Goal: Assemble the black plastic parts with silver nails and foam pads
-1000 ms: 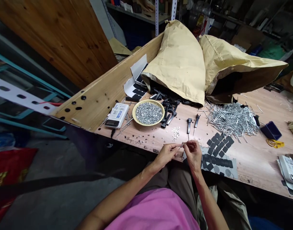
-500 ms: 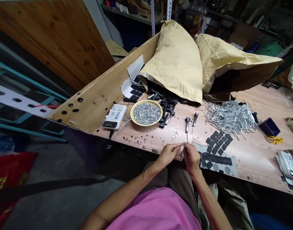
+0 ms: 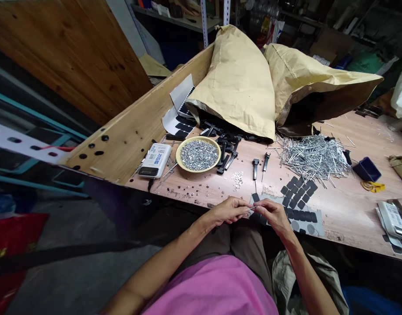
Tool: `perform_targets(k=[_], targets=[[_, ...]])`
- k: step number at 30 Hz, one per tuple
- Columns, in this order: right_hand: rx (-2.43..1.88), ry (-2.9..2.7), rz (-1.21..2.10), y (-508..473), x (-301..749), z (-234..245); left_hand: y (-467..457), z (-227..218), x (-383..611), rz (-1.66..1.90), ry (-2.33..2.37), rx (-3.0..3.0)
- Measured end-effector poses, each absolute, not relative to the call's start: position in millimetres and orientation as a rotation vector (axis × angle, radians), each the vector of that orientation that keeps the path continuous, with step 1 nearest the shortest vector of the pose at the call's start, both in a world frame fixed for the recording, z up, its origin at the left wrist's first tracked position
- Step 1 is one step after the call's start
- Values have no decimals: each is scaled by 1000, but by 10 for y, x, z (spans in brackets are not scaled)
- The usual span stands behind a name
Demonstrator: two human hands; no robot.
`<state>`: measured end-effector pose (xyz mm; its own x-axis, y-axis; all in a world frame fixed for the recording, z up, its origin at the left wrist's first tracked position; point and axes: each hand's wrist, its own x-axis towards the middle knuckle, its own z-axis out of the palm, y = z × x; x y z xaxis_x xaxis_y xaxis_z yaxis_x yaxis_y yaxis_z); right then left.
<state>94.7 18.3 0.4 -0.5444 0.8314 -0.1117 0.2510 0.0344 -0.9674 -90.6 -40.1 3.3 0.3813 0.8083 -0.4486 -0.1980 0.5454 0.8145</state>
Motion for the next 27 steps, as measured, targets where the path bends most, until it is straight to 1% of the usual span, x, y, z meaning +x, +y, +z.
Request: perform_targets(k=[4, 8, 11, 16, 22, 27], targets=[[-1085, -1911, 1448, 199, 958, 60, -415, 9, -860, 764, 1086, 902], [-1157, -1880, 1387, 181, 951, 39, -423, -38, -777, 1021, 1252, 1280], [-1213, -1876, 1268, 140, 934, 0, -426, -84, -736, 1132, 1305, 1472], [-1223, -2001, 1079, 78, 883, 37, -437, -123, -734, 1159, 1293, 1517], [-1191, -2203, 882, 81, 819, 63, -467, -75, -719, 1100, 1310, 1508], [-1441, -2280, 665, 63, 790, 30, -474, -68, -634, 1090, 1375, 1483]])
